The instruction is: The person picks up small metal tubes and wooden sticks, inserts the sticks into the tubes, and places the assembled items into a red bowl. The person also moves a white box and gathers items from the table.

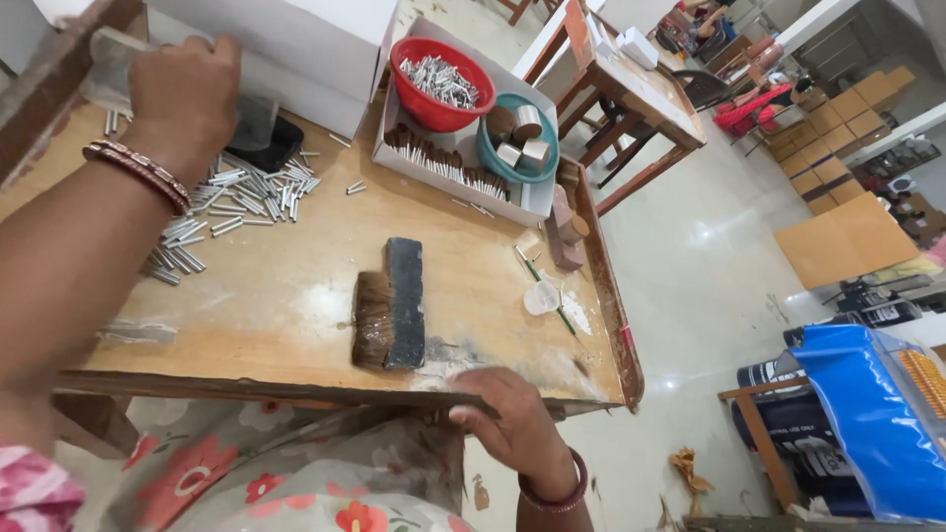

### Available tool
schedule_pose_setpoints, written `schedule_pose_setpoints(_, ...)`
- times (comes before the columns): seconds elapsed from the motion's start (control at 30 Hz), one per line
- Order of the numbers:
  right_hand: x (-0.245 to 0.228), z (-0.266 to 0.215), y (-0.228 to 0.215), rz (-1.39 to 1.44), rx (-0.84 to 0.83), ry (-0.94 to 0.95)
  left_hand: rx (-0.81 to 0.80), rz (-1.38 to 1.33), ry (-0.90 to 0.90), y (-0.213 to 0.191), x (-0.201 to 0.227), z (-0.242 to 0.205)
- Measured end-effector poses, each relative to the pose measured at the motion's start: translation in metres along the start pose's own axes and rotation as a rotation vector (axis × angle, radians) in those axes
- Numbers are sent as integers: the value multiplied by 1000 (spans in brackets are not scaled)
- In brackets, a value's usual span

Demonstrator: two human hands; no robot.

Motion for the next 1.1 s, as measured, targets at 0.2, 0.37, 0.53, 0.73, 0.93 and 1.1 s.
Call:
schedule_pose_setpoints(0.2, -3, 30, 3, -51, 275, 6, -697, -861, 57, -118, 105, -34)
schedule_pose_setpoints(0.37, -6, 33, 10, -33, 358, 60, -961, -777, 379, -189, 136, -84)
schedule_pose_setpoints(0.53, 6, 32, 35, 362, 398, 91, -620, -1127, 109, -177, 146, -130)
schedule_pose_setpoints(0.73, 2, 65, 82, 1220, 459, 116, -269, -1911, -573, -169, 176, -163)
schedule_pose_setpoints(0.93, -8, 68, 99, 1299, 452, 202, -225, -1912, -533, -162, 186, -156)
schedule_pose_setpoints(1.1, -24, 47, 76, 442, 375, 65, -189, -1911, -559, -154, 177, -153)
Point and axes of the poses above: each hand's wrist, its own z-axis towards the middle knuckle, its own y-axis out of the palm, x = y × z, the point moved 2 cm from there along z, towards the middle knuckle, and after that the axes turned 5 degrees about x, right-handed, at the moved point
